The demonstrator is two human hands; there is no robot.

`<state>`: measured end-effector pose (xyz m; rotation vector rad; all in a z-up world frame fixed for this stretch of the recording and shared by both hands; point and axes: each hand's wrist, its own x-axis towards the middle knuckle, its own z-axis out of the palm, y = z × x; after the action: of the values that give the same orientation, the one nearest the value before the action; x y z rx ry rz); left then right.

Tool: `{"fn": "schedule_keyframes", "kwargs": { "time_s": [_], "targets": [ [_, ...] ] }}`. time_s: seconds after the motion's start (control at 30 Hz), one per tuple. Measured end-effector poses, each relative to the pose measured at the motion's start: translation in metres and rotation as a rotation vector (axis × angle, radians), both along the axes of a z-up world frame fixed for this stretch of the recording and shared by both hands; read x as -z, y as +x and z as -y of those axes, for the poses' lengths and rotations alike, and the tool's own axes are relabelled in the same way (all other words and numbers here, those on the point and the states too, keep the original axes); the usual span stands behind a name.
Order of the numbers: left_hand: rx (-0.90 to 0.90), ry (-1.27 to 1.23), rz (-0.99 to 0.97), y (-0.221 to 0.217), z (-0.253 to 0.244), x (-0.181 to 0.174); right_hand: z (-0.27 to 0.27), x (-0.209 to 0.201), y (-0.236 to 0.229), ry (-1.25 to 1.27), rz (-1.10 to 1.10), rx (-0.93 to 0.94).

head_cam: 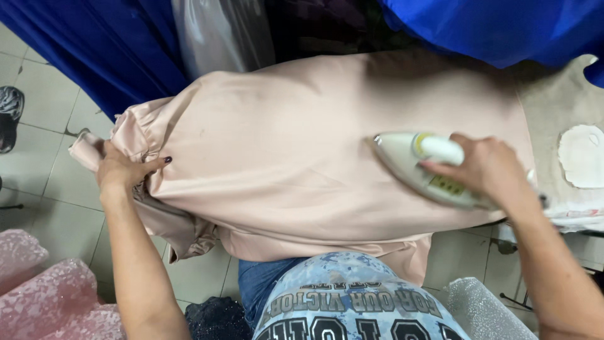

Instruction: The person irons a light pink satin garment on a table using a white steam iron. They repeatedly smooth the fabric, adjust the garment, and continue ironing different sections.

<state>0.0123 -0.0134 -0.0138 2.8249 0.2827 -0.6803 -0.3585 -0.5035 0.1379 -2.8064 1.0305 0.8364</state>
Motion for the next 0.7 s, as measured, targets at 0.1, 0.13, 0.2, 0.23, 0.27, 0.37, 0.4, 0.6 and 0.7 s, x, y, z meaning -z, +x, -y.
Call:
{"fn": "schedule_keyframes", "kwargs": {
  "time_s": [0.1, 0.13, 0.2, 0.23, 0.27, 0.37, 0.4, 0.6, 0.7],
  "targets": [
    [-0.014, 0.042, -0.044, 0.001, 0.003, -0.002, -0.017, 0.03, -0.019, -0.092, 0.147, -0.127],
    [-0.01, 0.048, -0.046, -0.001, 0.005, -0.006, -0.014, 0.032, -0.011, -0.087, 0.144, -0.122],
    [-0.023, 0.017, -0.062, -0.004, 0.01, -0.015, -0.009, 0.035, 0.003, -0.096, 0.207, -0.187],
    [-0.019, 0.02, -0.062, -0.003, 0.009, -0.013, -0.005, 0.032, 0.018, -0.093, 0.207, -0.183],
    [-0.024, 0.028, -0.071, -0.002, 0.009, -0.012, -0.001, 0.028, 0.033, -0.059, 0.206, -0.175],
    [-0.025, 0.06, -0.087, 0.001, 0.007, -0.005, 0.025, 0.03, 0.084, -0.041, 0.22, -0.15],
    [-0.023, 0.081, -0.094, 0.003, 0.006, -0.003, 0.036, 0.032, 0.103, -0.059, 0.235, -0.134],
    [-0.038, 0.018, -0.057, 0.003, 0.002, 0.002, 0.093, 0.09, 0.214, 0.27, 0.475, 0.118],
    [0.024, 0.014, -0.005, 0.003, -0.003, 0.007, 0.053, 0.053, 0.221, 0.244, 0.479, 0.105]
  ]
}}
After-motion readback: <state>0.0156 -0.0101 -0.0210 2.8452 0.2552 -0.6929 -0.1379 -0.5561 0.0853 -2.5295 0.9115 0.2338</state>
